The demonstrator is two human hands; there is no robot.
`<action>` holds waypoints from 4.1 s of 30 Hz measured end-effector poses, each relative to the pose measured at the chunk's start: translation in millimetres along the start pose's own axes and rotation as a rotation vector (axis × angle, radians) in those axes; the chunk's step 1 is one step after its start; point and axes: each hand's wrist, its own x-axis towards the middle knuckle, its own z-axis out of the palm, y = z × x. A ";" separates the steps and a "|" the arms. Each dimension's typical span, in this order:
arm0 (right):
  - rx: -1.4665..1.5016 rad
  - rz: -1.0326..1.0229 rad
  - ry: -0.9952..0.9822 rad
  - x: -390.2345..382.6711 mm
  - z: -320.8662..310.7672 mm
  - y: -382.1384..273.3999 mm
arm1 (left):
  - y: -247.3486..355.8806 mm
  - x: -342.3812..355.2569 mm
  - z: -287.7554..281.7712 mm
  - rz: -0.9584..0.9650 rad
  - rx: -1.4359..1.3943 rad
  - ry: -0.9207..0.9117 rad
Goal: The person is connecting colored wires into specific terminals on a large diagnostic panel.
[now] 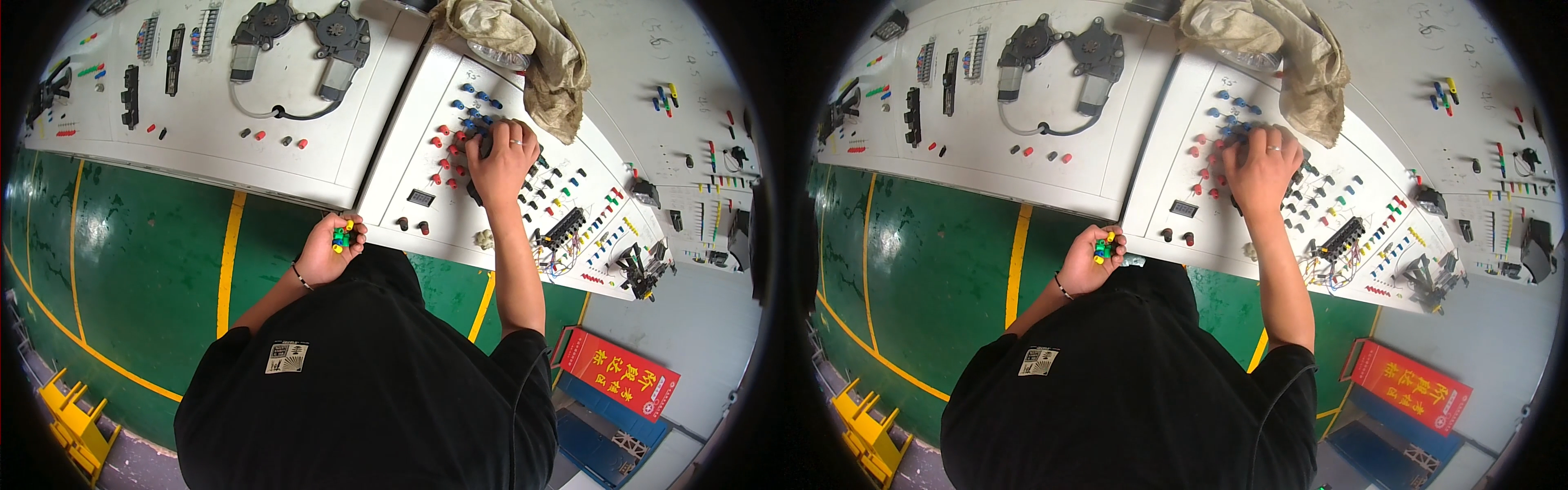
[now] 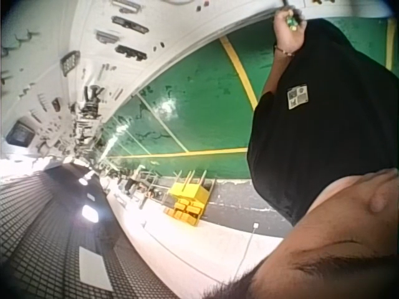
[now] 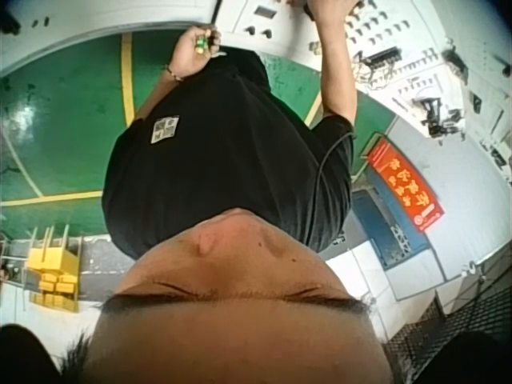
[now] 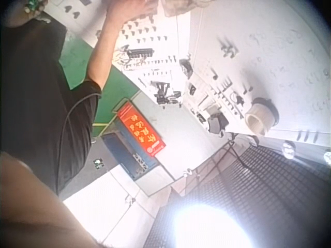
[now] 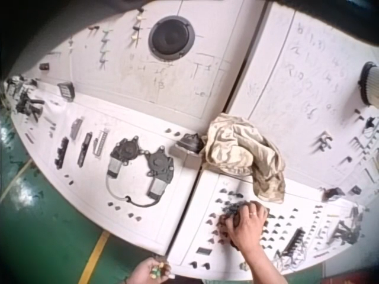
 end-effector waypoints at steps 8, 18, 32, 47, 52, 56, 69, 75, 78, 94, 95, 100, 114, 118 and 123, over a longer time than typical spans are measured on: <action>-0.025 -0.040 0.003 0.2 2.9 1.5 | 0.6 -1.4 5.2 0.000 0.010 0.008; -0.018 -0.006 -0.012 1.0 0.3 1.1 | 0.4 -2.5 10.2 0.008 0.024 0.090; 0.007 0.022 -0.012 1.5 -2.5 1.1 | 1.4 -2.8 6.2 0.006 -0.011 0.052; -0.038 -0.015 0.027 2.0 0.5 1.9 | 2.0 -3.0 3.8 -0.004 -0.028 0.045; -0.033 -0.010 -0.017 0.3 -1.2 3.7 | 2.1 -3.2 4.0 -0.008 -0.022 0.081; -0.043 -0.041 0.030 1.9 0.4 3.8 | 1.9 -2.9 4.3 -0.009 -0.021 0.074; -0.026 0.009 -0.007 0.0 -0.1 3.1 | 2.4 -2.3 5.5 -0.008 -0.008 0.094; -0.052 -0.020 -0.008 1.3 1.1 4.0 | 2.5 -1.4 5.2 -0.013 -0.012 0.100; -0.039 0.000 -0.002 0.7 0.9 3.2 | 2.1 -0.8 4.8 -0.009 -0.010 0.095; -0.014 -0.007 -0.006 -0.3 0.0 3.7 | 2.2 0.7 3.6 -0.029 -0.016 0.073; -0.014 -0.008 -0.005 0.4 0.1 3.7 | 2.4 0.9 3.6 -0.028 -0.015 0.073; -0.016 0.023 0.006 1.1 -0.1 2.2 | 2.2 1.0 3.3 -0.032 -0.011 0.079; -0.017 0.020 0.022 -0.1 -0.2 1.8 | 0.2 -0.3 5.8 -0.026 0.000 0.095; -0.035 -0.033 0.052 0.5 3.1 4.8 | -0.1 0.1 5.2 -0.025 -0.005 0.084; -0.037 -0.033 0.050 0.8 3.4 4.7 | -0.7 0.2 3.9 -0.024 0.003 0.088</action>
